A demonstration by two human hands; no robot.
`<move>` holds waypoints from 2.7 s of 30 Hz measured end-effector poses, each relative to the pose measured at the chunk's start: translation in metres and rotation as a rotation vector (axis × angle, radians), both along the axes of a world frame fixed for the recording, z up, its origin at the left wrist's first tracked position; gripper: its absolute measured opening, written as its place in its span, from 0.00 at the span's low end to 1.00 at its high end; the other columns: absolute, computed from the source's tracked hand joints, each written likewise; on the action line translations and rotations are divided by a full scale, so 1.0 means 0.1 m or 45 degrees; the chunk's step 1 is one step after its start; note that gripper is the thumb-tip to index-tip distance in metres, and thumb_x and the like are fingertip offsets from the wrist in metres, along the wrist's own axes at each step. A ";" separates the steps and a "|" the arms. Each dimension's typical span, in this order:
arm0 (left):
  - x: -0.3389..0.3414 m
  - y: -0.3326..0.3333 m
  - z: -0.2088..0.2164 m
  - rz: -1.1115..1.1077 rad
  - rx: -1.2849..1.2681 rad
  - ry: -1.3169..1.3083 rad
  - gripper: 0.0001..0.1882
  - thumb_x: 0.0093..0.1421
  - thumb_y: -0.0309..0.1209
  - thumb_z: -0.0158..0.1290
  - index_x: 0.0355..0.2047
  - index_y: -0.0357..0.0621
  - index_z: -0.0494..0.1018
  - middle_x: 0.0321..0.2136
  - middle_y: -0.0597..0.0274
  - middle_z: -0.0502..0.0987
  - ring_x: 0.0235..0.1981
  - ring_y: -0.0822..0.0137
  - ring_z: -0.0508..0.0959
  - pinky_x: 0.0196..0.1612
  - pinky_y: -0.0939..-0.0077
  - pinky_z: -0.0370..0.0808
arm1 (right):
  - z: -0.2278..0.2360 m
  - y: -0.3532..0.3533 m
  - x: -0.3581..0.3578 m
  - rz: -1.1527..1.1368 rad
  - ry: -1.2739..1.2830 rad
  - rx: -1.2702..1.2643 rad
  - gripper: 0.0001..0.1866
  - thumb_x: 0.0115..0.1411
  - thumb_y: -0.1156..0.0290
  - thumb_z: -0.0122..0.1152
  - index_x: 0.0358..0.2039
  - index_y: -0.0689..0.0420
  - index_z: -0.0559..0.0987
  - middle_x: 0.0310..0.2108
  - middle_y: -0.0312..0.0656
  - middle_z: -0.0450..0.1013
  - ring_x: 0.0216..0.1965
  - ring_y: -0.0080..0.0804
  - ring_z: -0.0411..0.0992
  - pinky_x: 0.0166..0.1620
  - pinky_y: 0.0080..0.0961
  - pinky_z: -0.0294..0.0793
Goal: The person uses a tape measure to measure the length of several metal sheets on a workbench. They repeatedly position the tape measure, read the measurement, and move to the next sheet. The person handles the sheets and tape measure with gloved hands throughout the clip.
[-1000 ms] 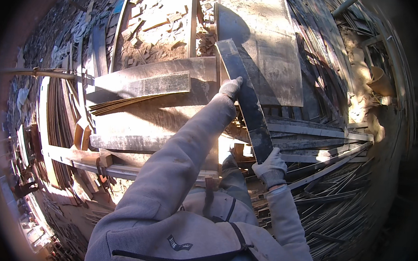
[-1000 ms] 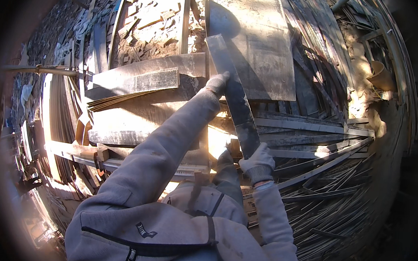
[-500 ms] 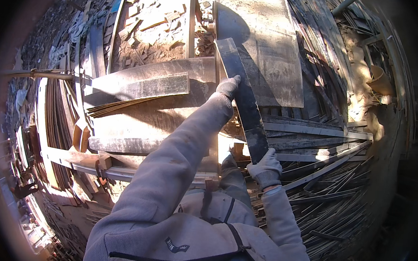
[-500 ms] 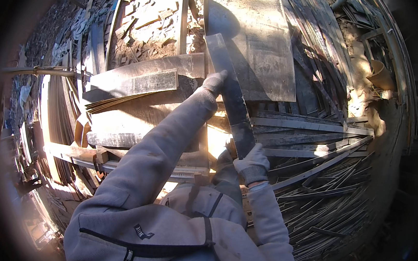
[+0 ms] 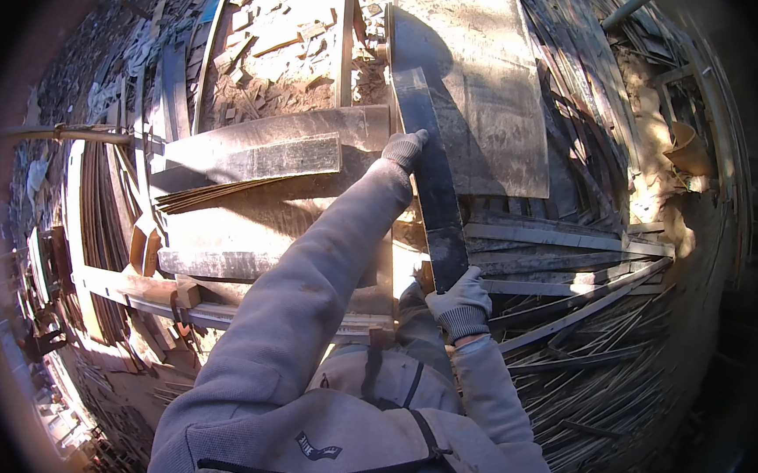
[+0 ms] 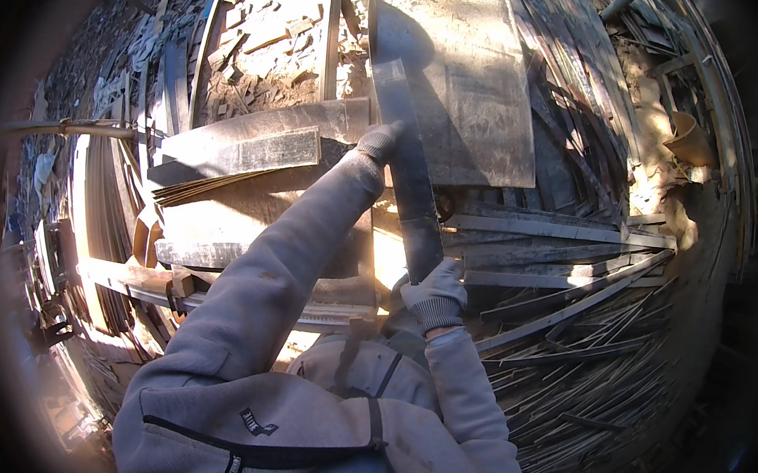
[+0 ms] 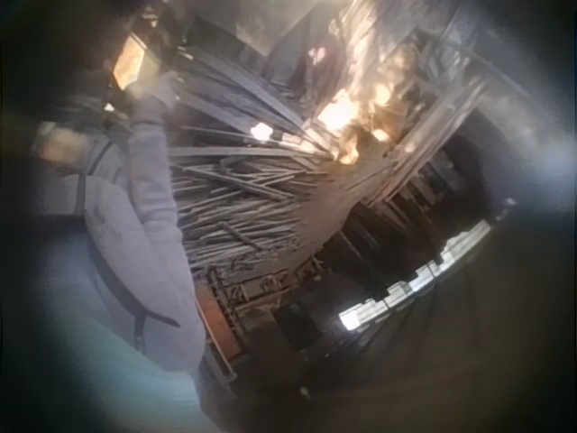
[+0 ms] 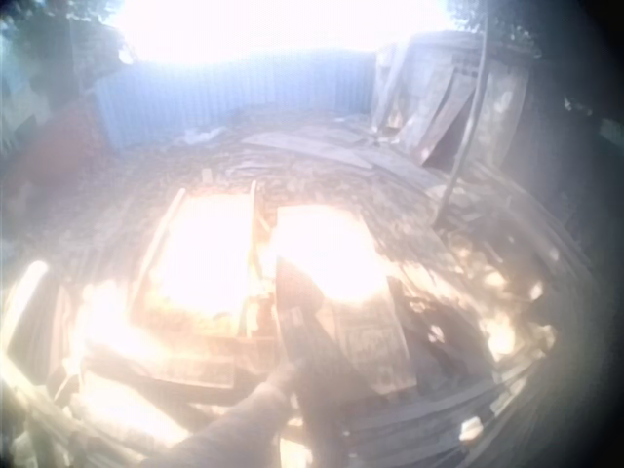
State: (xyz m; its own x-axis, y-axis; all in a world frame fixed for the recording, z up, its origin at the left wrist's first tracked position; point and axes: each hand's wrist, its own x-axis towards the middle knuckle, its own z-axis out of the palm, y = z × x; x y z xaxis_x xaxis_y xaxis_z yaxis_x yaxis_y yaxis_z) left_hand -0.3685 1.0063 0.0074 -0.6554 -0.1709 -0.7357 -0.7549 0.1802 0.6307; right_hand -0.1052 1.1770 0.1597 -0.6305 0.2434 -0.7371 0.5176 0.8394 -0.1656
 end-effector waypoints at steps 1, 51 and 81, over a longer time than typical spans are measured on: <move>-0.03 -0.01 0.07 0.047 0.065 0.011 0.29 0.66 0.49 0.59 0.49 0.29 0.81 0.41 0.45 0.87 0.43 0.53 0.88 0.48 0.61 0.82 | 0.01 -0.05 -0.05 0.001 0.005 -0.010 0.43 0.51 0.53 0.75 0.58 0.66 0.65 0.52 0.60 0.75 0.53 0.55 0.81 0.55 0.48 0.82; 0.21 0.36 0.05 -0.045 -0.217 -0.077 0.34 0.69 0.55 0.51 0.54 0.31 0.80 0.49 0.42 0.85 0.53 0.53 0.84 0.55 0.61 0.77 | 0.22 0.65 -0.06 0.145 -0.058 0.117 0.42 0.48 0.56 0.76 0.58 0.62 0.67 0.53 0.55 0.76 0.54 0.53 0.80 0.58 0.45 0.80; 0.24 0.35 0.01 -0.098 -0.268 -0.059 0.33 0.68 0.54 0.49 0.52 0.34 0.81 0.48 0.41 0.85 0.51 0.49 0.84 0.55 0.59 0.77 | 0.21 0.63 -0.03 0.142 -0.061 0.107 0.43 0.48 0.56 0.76 0.59 0.63 0.66 0.54 0.58 0.76 0.56 0.54 0.79 0.58 0.46 0.80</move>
State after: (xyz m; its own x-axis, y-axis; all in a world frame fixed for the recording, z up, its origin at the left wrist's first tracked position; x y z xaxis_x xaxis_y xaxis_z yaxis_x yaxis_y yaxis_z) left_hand -0.3441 1.0417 0.0083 -0.6386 -0.2742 -0.7190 -0.7612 0.3623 0.5379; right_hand -0.1080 1.2403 0.1811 -0.6216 0.2356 -0.7471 0.4258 0.9021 -0.0698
